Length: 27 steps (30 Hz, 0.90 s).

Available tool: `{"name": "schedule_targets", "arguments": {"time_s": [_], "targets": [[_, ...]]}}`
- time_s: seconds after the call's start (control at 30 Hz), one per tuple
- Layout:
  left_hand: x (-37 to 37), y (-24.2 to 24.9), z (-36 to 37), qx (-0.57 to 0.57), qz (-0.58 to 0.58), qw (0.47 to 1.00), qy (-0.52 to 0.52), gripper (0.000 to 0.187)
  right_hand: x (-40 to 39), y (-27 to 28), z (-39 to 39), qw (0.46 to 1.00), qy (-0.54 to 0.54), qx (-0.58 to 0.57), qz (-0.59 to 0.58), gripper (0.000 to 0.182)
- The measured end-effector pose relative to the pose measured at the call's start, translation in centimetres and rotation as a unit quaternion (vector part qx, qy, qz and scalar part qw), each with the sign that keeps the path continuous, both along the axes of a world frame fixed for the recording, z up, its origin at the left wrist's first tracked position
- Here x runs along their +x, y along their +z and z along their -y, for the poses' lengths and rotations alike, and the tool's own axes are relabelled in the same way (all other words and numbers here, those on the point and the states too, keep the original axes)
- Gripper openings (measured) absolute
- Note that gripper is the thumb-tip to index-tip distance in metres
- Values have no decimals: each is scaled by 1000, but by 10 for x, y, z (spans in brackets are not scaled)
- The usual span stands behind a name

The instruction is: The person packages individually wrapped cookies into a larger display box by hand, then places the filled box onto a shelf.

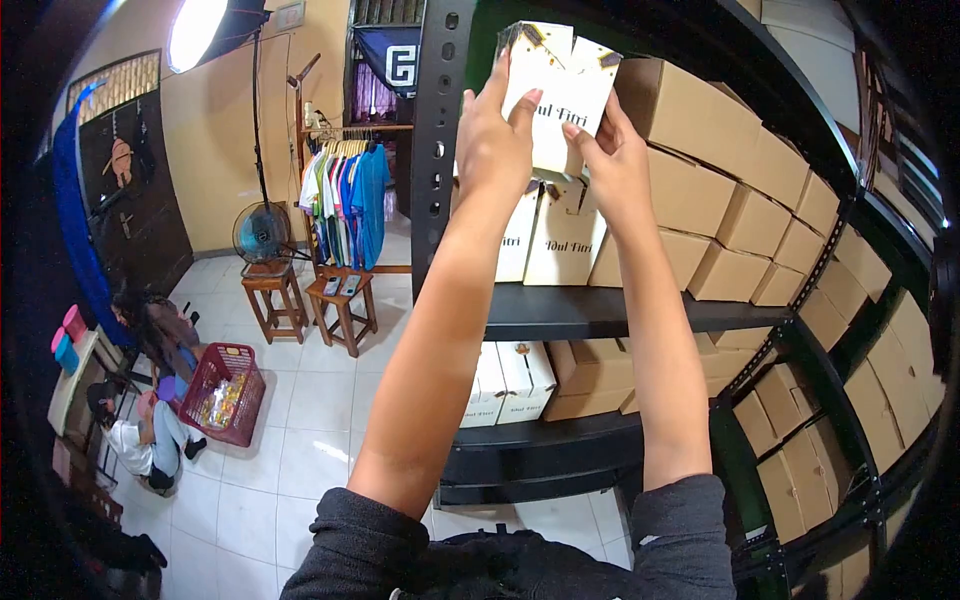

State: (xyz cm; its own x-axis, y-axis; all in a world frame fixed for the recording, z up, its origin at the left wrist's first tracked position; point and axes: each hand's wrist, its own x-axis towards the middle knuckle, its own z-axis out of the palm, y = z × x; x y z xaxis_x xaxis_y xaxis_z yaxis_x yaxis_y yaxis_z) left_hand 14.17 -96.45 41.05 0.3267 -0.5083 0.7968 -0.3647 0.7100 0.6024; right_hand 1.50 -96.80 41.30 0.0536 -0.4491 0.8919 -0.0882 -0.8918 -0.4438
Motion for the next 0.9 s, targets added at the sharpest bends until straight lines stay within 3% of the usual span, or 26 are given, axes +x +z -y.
{"name": "schedule_targets", "arguments": {"time_s": [0.1, 0.2, 0.33, 0.43, 0.6, 0.7, 0.9], "targets": [[4, 2, -1, 66, 74, 994, 45, 54, -8, -4, 2, 999, -44, 12, -10, 62], [-2, -1, 0, 96, 65, 990, 76, 52, -10, -8, 13, 1000, -12, -16, -6, 64], [1, -7, 5, -7, -4, 1000, -8, 46, -7, -10, 9, 1000, 3, 2, -4, 65], [2, -9, 11, -76, -9, 997, 7, 46, -3, -11, 9, 1000, 7, 20, 5, 65], [2, -12, -6, 59, -16, 998, -12, 47, -2, -14, 15, 1000, -18, 10, -4, 66], [0, -15, -6, 36, 37, 997, 60, 50, -1, -15, 14, 1000, -16, 18, 7, 67], [1, -15, 4, -3, 33, 999, 11, 51, -6, -11, 17, 1000, 5, 29, 2, 68]]}}
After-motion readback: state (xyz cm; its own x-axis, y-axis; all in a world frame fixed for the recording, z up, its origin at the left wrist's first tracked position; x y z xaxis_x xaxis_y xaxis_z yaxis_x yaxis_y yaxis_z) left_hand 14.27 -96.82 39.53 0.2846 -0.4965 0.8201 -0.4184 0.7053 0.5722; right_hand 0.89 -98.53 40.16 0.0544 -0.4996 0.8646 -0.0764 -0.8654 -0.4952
